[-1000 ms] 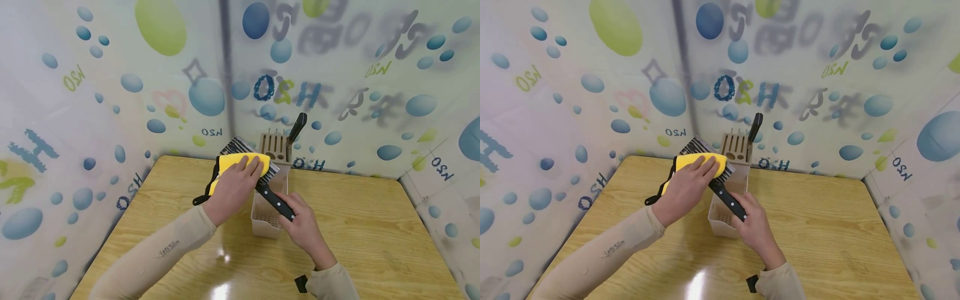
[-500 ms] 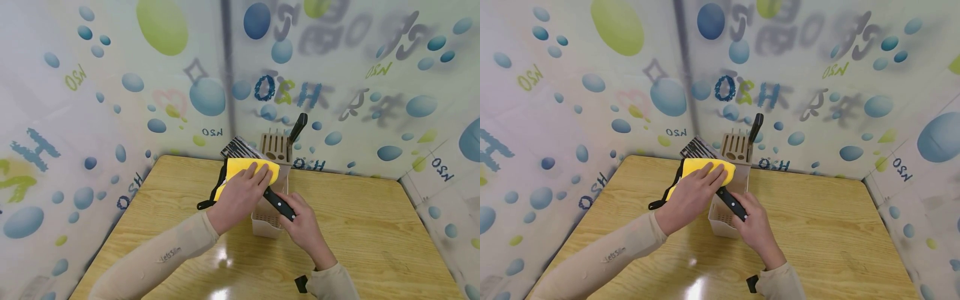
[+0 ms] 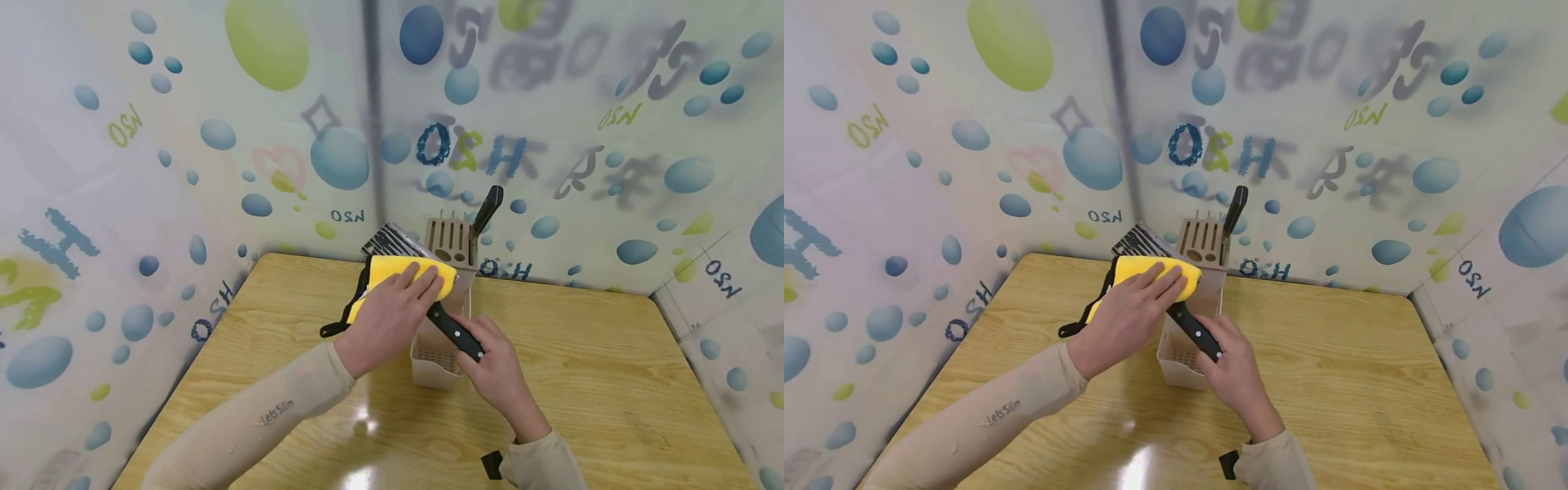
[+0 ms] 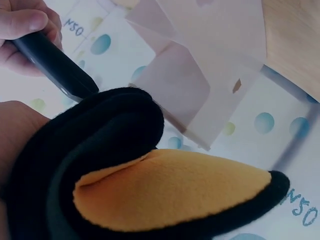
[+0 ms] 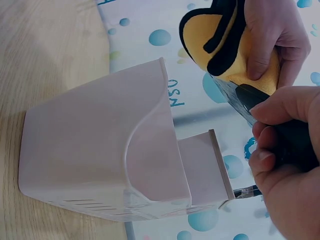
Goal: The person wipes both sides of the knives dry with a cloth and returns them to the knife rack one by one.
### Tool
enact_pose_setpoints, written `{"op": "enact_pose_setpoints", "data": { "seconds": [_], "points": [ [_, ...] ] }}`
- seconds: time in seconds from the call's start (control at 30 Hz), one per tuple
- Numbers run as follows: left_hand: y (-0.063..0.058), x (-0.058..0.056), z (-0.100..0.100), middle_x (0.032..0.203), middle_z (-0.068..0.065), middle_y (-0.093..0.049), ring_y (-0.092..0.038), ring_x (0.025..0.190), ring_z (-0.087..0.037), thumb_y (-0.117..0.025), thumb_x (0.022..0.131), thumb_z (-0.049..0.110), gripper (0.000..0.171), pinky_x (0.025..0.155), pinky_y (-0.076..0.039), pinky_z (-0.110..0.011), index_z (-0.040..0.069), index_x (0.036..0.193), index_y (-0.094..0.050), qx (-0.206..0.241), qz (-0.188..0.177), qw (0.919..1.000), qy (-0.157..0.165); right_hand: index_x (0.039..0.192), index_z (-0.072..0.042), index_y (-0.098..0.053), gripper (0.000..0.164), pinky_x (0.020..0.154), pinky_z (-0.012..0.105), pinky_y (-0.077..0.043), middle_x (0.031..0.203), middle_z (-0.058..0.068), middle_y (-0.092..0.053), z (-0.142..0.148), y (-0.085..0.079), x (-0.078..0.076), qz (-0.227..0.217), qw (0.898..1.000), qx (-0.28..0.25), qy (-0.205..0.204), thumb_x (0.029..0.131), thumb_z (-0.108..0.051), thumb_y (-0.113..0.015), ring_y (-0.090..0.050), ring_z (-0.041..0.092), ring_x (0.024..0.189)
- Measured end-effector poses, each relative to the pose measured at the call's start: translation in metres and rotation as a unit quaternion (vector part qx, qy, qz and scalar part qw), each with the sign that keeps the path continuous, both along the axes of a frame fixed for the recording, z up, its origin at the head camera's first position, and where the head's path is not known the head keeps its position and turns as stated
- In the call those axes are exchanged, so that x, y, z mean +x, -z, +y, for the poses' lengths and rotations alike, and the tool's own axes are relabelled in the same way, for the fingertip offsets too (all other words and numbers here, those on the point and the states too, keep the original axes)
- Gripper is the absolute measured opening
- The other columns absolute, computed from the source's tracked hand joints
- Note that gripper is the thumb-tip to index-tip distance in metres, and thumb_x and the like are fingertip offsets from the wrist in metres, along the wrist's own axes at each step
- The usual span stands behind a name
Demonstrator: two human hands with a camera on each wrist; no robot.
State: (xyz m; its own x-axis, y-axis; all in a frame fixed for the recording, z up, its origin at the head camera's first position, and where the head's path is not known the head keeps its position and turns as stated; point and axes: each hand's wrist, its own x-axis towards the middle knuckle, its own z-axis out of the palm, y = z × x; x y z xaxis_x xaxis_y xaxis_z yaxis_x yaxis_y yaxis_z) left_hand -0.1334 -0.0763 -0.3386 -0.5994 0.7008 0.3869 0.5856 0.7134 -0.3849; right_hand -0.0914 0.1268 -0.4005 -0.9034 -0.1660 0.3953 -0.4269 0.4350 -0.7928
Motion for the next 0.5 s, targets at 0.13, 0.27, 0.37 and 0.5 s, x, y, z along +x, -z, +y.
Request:
{"op": "enact_pose_setpoints", "data": {
  "seconds": [0.13,0.27,0.37,0.5],
  "points": [
    [0.000,-0.004,-0.003,0.146,-0.010,-0.061,-0.060,0.131,-0.032,-0.073,0.095,0.013,0.052,0.099,-0.057,-0.035,0.006,0.144,-0.061,0.015,0.001,0.9999,0.001,0.128,-0.003,-0.072,0.047,0.063,0.024,-0.047,0.094,0.005,-0.059,0.000,0.000,0.000,-0.006,1.000,-0.007,0.001,0.084,0.011,-0.069,-0.054,0.018,0.079],
    [0.000,-0.008,-0.006,0.144,-0.010,-0.062,-0.061,0.130,-0.033,-0.072,0.094,0.009,0.051,0.098,-0.058,-0.035,0.005,0.143,-0.062,0.030,0.004,0.9995,0.001,0.128,-0.004,-0.072,0.047,0.064,0.024,-0.048,0.095,0.005,-0.060,0.001,0.000,0.000,-0.007,1.000,-0.010,0.000,0.084,0.011,-0.070,-0.055,0.018,0.081],
    [0.001,-0.012,-0.009,0.143,-0.010,-0.063,-0.061,0.130,-0.033,-0.072,0.093,0.006,0.050,0.099,-0.058,-0.037,0.005,0.142,-0.062,0.044,-0.001,0.9990,-0.003,0.128,-0.004,-0.072,0.046,0.064,0.024,-0.048,0.096,0.005,-0.060,0.001,0.000,0.001,-0.004,1.000,-0.012,-0.001,0.084,0.010,-0.070,-0.055,0.018,0.081],
    [0.000,-0.016,-0.012,0.143,-0.011,-0.063,-0.061,0.130,-0.034,-0.072,0.094,0.005,0.050,0.101,-0.056,-0.038,0.005,0.142,-0.062,0.055,-0.016,0.9982,-0.015,0.128,-0.004,-0.072,0.047,0.061,0.024,-0.047,0.096,0.005,-0.060,0.001,0.001,0.001,0.003,1.000,-0.015,-0.001,0.083,0.010,-0.070,-0.054,0.016,0.078]
  ]
}}
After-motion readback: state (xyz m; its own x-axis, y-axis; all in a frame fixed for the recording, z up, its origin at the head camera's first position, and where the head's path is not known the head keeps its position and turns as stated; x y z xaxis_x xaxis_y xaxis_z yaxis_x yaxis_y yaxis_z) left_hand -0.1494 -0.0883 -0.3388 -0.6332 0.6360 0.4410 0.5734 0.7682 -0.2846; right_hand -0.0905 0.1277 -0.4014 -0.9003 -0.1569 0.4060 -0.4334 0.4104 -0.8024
